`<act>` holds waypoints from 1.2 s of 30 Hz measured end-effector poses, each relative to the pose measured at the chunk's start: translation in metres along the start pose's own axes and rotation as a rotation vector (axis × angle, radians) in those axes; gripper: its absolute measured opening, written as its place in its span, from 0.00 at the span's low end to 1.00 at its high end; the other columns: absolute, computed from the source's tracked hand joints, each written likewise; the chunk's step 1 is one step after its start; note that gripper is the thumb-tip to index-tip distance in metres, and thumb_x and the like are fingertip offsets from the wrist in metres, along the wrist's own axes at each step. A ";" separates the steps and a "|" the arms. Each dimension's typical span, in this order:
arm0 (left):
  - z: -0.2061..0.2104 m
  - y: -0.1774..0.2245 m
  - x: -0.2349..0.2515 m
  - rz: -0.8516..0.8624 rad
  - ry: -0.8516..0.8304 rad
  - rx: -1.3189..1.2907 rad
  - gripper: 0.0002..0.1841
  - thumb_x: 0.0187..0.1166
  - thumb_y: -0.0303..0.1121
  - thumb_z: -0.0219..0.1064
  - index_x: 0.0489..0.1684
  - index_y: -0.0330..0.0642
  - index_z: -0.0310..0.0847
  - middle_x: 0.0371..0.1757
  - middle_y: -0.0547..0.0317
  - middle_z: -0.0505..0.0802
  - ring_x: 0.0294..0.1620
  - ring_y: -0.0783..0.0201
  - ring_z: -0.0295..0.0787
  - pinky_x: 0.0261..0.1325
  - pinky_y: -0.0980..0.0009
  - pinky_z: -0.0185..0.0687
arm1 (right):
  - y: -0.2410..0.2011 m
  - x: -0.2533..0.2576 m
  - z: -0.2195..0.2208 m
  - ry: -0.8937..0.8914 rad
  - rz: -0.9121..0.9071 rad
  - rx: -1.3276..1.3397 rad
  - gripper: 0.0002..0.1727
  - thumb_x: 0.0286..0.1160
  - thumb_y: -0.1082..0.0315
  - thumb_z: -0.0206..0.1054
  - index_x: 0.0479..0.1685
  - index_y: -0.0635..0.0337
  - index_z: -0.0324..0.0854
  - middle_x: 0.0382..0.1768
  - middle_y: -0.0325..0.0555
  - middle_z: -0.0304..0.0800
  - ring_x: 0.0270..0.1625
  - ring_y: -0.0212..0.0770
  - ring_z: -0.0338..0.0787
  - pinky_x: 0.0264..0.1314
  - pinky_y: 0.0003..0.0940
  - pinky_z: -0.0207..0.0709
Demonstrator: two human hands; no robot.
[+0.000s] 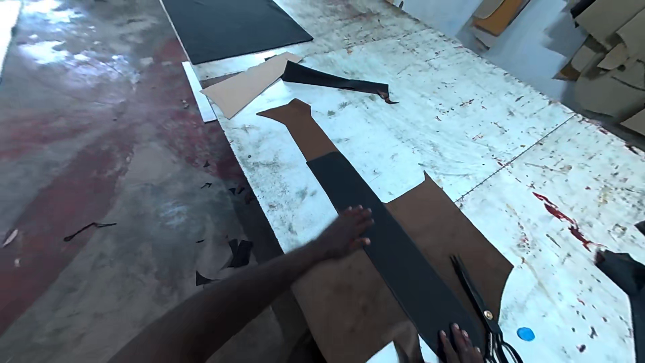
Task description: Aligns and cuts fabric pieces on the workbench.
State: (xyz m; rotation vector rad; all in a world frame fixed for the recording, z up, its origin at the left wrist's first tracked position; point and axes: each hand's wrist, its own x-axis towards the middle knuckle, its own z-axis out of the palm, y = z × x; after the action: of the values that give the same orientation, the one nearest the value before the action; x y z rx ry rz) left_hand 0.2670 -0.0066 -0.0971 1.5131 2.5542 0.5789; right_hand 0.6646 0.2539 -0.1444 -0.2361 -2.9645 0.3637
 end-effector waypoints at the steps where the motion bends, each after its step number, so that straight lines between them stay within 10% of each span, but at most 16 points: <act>1: 0.009 0.035 -0.019 0.000 -0.036 -0.007 0.32 0.90 0.59 0.46 0.87 0.52 0.69 0.93 0.55 0.64 0.95 0.50 0.50 0.94 0.46 0.47 | 0.001 -0.001 0.000 0.035 -0.010 0.037 0.50 0.78 0.24 0.44 0.84 0.57 0.71 0.87 0.67 0.63 0.91 0.65 0.59 0.92 0.66 0.42; 10: 0.091 0.211 -0.114 -0.016 -0.032 -0.192 0.33 0.88 0.64 0.46 0.81 0.55 0.76 0.86 0.60 0.76 0.91 0.57 0.60 0.90 0.52 0.57 | 0.031 -0.030 -0.039 0.371 0.109 0.293 0.30 0.82 0.47 0.62 0.67 0.65 0.84 0.80 0.65 0.74 0.84 0.62 0.72 0.86 0.59 0.65; 21: 0.110 0.229 -0.102 -0.097 0.030 -0.042 0.28 0.82 0.52 0.65 0.80 0.57 0.76 0.72 0.59 0.85 0.78 0.54 0.76 0.77 0.50 0.73 | 0.099 -0.038 -0.069 0.097 0.150 0.175 0.27 0.79 0.50 0.68 0.67 0.62 0.84 0.58 0.59 0.88 0.57 0.59 0.88 0.59 0.59 0.83; 26: 0.116 0.232 -0.096 -0.096 0.115 -0.047 0.12 0.84 0.42 0.61 0.55 0.56 0.90 0.58 0.60 0.89 0.66 0.56 0.83 0.66 0.53 0.78 | 0.104 0.000 -0.085 -0.220 0.289 0.100 0.29 0.69 0.53 0.80 0.65 0.60 0.83 0.51 0.58 0.88 0.50 0.58 0.90 0.52 0.61 0.84; 31: 0.123 0.225 -0.107 -0.103 0.224 -0.214 0.13 0.82 0.39 0.62 0.55 0.52 0.91 0.62 0.61 0.91 0.69 0.59 0.84 0.73 0.52 0.78 | 0.113 0.040 -0.103 -0.526 0.443 0.172 0.25 0.68 0.57 0.76 0.65 0.53 0.82 0.37 0.52 0.91 0.38 0.56 0.90 0.42 0.66 0.80; 36: 0.120 0.221 -0.108 -0.117 0.248 -0.330 0.13 0.77 0.37 0.65 0.54 0.51 0.92 0.64 0.61 0.90 0.70 0.59 0.82 0.74 0.55 0.77 | 0.130 0.053 -0.123 -0.624 0.599 0.909 0.11 0.75 0.68 0.61 0.49 0.61 0.85 0.37 0.47 0.88 0.35 0.39 0.86 0.39 0.37 0.81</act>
State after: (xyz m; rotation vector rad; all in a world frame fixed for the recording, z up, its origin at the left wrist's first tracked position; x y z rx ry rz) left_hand 0.5362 0.0267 -0.1328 1.2390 2.5293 1.1682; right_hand 0.6503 0.4156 -0.0522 -1.0149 -2.7656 2.0790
